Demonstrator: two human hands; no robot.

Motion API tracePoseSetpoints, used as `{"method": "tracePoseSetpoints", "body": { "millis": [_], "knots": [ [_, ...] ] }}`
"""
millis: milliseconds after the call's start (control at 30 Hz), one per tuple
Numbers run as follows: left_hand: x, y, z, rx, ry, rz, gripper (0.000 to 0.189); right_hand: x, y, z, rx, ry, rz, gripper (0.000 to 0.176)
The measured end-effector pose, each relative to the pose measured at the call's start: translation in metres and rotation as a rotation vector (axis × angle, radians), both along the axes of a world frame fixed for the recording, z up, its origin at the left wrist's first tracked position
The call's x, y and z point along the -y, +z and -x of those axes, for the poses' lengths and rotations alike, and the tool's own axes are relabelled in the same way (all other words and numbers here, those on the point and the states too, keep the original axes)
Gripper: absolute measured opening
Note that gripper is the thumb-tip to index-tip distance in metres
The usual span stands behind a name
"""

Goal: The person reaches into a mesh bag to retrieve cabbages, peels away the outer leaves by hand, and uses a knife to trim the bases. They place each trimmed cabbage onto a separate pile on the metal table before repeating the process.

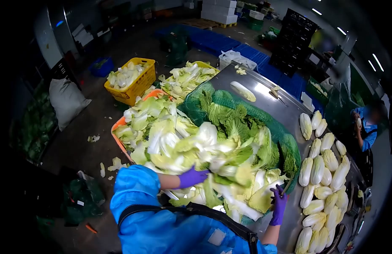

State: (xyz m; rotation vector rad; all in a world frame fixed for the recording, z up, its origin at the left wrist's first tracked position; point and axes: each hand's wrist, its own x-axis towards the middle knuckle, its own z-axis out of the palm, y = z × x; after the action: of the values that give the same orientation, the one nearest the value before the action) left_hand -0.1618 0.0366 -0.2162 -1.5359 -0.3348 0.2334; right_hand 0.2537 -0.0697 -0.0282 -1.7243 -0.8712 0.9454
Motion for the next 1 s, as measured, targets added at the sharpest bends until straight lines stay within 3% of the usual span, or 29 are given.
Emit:
{"method": "tracePoseSetpoints", "body": {
  "millis": [67,100,133,167,200,233,267,333,367,400,433,500,600,633,667,733,800,833,867,900,933,1000],
  "knots": [
    [-0.027,0.009,0.043,0.338,0.144,1.063,0.071,0.012,-0.01,-0.005,-0.011,-0.081,0.004,0.035],
    [-0.042,-0.001,0.07,0.5,-0.045,0.956,0.057,0.016,-0.013,-0.006,-0.009,-0.099,0.0,0.035],
    [-0.054,0.043,0.085,0.721,0.276,1.692,0.043,0.022,-0.017,-0.007,-0.02,-0.112,0.011,0.035],
    [-0.059,0.096,0.092,0.566,0.374,1.496,0.038,0.027,-0.021,-0.008,-0.031,-0.128,0.02,0.035],
    [-0.073,0.09,0.106,0.428,0.503,1.347,0.035,0.03,-0.028,-0.011,-0.041,-0.151,0.027,0.034],
    [-0.089,0.095,0.117,0.445,0.604,1.408,0.038,0.031,-0.027,-0.009,-0.041,-0.179,0.022,0.034],
    [-0.103,0.072,0.136,0.985,0.511,1.444,0.036,0.031,-0.024,-0.005,-0.08,-0.181,0.035,0.034],
    [-0.125,0.08,0.145,1.72,0.375,1.548,0.037,0.029,-0.022,-0.002,-0.102,-0.169,0.023,0.033],
    [-0.137,0.084,0.148,1.916,0.482,1.561,0.041,0.028,-0.02,-0.002,-0.101,-0.196,0.014,0.033],
    [-0.151,0.085,0.153,2.019,0.446,1.476,0.041,0.024,-0.014,0.003,-0.082,-0.177,-0.005,0.033],
    [-0.165,0.081,0.164,2.046,0.464,1.271,0.04,0.02,-0.007,0.007,-0.065,-0.155,-0.023,0.033],
    [-0.213,0.086,0.185,1.152,1.305,1.112,0.034,0.012,0.002,0.011,-0.06,-0.162,-0.037,0.033],
    [-0.244,0.14,0.177,0.742,1.261,0.889,0.029,-0.002,0.006,0.011,-0.019,-0.134,0.025,0.031],
    [-0.247,0.169,0.161,0.733,1.339,0.829,0.028,-0.009,-0.002,0.009,-0.046,-0.116,-0.063,0.031],
    [-0.262,0.18,0.145,0.896,1.23,0.801,0.027,-0.019,0.0,0.008,-0.014,-0.081,-0.009,0.031],
    [-0.269,0.215,0.081,0.967,0.729,0.92,0.017,-0.048,0.007,0.014,0.035,0.011,-0.004,0.033],
    [-0.239,0.236,-0.018,1.188,0.366,1.298,0.018,-0.083,-0.014,0.013,0.104,0.097,-0.1,0.035],
    [-0.218,0.226,-0.058,1.293,0.02,1.541,0.028,-0.104,-0.04,0.009,0.154,0.129,-0.144,0.037],
    [-0.186,0.232,-0.106,1.311,0.099,1.854,0.037,-0.12,-0.059,0.006,0.152,0.126,-0.141,0.037],
    [-0.164,0.224,-0.143,1.191,0.114,2.067,0.043,-0.135,-0.076,0.003,0.288,0.088,-0.204,0.042],
    [-0.157,0.167,-0.173,1.077,-0.218,2.12,0.053,-0.145,-0.082,0.0,0.428,0.045,-0.267,0.048],
    [-0.123,0.163,-0.22,0.744,-0.202,1.88,0.067,-0.149,-0.053,-0.009,0.552,0.027,-0.125,0.054]
  ]
}}
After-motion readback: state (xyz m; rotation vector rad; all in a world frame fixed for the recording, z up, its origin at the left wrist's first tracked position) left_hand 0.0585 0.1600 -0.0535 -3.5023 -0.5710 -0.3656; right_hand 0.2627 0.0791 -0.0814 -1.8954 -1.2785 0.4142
